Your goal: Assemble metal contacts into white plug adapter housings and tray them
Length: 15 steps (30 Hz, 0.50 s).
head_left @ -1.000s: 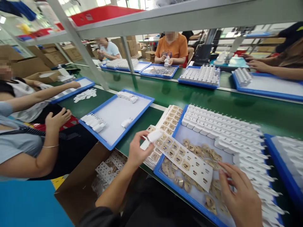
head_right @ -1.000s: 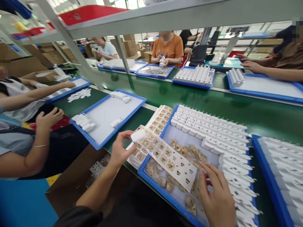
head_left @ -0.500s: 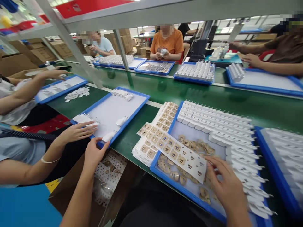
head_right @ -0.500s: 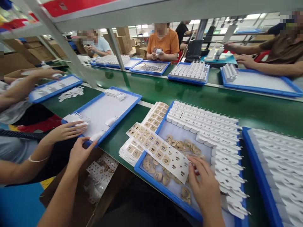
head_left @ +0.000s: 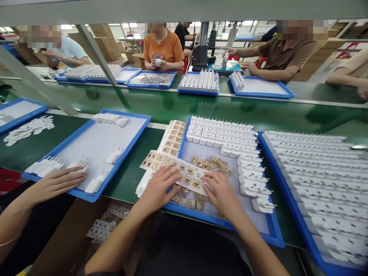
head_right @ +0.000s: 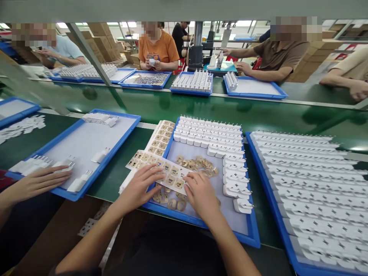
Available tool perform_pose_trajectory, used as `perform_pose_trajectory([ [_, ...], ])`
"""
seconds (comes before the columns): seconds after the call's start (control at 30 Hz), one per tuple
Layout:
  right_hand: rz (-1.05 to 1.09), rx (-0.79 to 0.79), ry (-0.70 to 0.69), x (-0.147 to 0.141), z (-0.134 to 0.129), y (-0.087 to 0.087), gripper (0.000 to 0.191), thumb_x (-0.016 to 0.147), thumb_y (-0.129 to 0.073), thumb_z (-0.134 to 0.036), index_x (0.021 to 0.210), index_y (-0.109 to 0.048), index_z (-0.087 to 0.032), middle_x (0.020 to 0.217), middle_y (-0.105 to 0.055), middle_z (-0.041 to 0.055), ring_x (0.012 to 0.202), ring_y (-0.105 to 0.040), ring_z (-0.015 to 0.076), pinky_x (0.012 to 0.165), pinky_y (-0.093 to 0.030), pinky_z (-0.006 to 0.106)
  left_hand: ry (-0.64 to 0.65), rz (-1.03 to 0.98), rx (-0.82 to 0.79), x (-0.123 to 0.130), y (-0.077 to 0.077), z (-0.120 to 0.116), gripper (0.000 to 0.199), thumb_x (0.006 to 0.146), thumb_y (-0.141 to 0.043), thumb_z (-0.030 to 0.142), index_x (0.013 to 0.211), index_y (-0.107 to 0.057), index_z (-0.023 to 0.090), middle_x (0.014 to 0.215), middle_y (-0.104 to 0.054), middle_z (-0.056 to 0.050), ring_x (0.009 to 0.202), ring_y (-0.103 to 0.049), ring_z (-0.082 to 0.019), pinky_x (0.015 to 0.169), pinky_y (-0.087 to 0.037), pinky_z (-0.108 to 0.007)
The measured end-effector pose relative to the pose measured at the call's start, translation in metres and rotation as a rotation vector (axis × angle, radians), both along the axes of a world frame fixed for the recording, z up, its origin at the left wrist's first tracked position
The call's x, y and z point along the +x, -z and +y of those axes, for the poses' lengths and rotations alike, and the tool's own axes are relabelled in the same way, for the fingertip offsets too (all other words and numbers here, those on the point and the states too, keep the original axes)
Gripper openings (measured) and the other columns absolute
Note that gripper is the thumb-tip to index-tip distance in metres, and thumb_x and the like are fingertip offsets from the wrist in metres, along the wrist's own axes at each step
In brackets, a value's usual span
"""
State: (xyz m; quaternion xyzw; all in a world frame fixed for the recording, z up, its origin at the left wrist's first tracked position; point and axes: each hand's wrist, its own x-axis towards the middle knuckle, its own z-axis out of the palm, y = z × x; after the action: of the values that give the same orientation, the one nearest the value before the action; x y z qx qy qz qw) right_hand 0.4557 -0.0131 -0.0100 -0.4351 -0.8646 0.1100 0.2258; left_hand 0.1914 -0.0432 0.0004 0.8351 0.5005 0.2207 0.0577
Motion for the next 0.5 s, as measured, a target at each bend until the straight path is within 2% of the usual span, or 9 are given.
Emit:
perform_pose_trajectory([
  [0.07, -0.045, -0.041, -0.033, -0.012, 0.002, -0.002, 0.021, 0.093, -0.059, -0.017, 0.113, -0.065, -0.020, 0.109, -0.066, 0.0097, 0.101, -0.061, 0.0270, 0.091, -0.052, 0.045, 0.094, 0.130, -0.041, 0.021, 0.003, 0.017, 0.042, 0.096, -0.055, 0.038, 0.136, -0.054, 0.026, 0.151, -0.050, -0.006, 0.146, -0.035, -0.029, 0.121, -0.026, -0.052],
  [0.13, -0.091, -0.083, -0.054, -0.022, 0.006, -0.001, 0.026, 0.089, -0.065, -0.017, 0.115, -0.065, -0.019, 0.108, -0.066, 0.0104, 0.102, -0.061, 0.0279, 0.089, -0.053, 0.045, 0.112, 0.225, -0.089, 0.029, 0.007, 0.029, 0.054, 0.095, -0.056, 0.045, 0.143, -0.048, 0.023, 0.156, -0.042, -0.009, 0.148, -0.032, -0.032, 0.122, -0.022, -0.055],
  [0.3, -0.140, -0.146, -0.058, -0.029, 0.011, 0.005, 0.030, 0.085, -0.071, -0.016, 0.114, -0.066, -0.016, 0.108, -0.066, 0.0119, 0.104, -0.061, 0.0304, 0.088, -0.053, 0.048, 0.136, 0.304, -0.157, 0.026, 0.020, 0.042, 0.060, 0.094, -0.052, 0.054, 0.144, -0.048, 0.020, 0.155, -0.043, -0.011, 0.147, -0.035, -0.032, 0.122, -0.019, -0.055],
  [0.5, -0.140, -0.122, -0.050, -0.029, 0.013, 0.005, 0.022, 0.088, -0.070, -0.018, 0.110, -0.067, -0.018, 0.104, -0.068, 0.0095, 0.102, -0.062, 0.0271, 0.087, -0.052, 0.042, 0.140, 0.285, -0.131, 0.024, 0.024, 0.041, 0.061, 0.095, -0.050, 0.055, 0.144, -0.048, 0.019, 0.156, -0.042, -0.010, 0.147, -0.034, -0.032, 0.123, -0.016, -0.053],
])
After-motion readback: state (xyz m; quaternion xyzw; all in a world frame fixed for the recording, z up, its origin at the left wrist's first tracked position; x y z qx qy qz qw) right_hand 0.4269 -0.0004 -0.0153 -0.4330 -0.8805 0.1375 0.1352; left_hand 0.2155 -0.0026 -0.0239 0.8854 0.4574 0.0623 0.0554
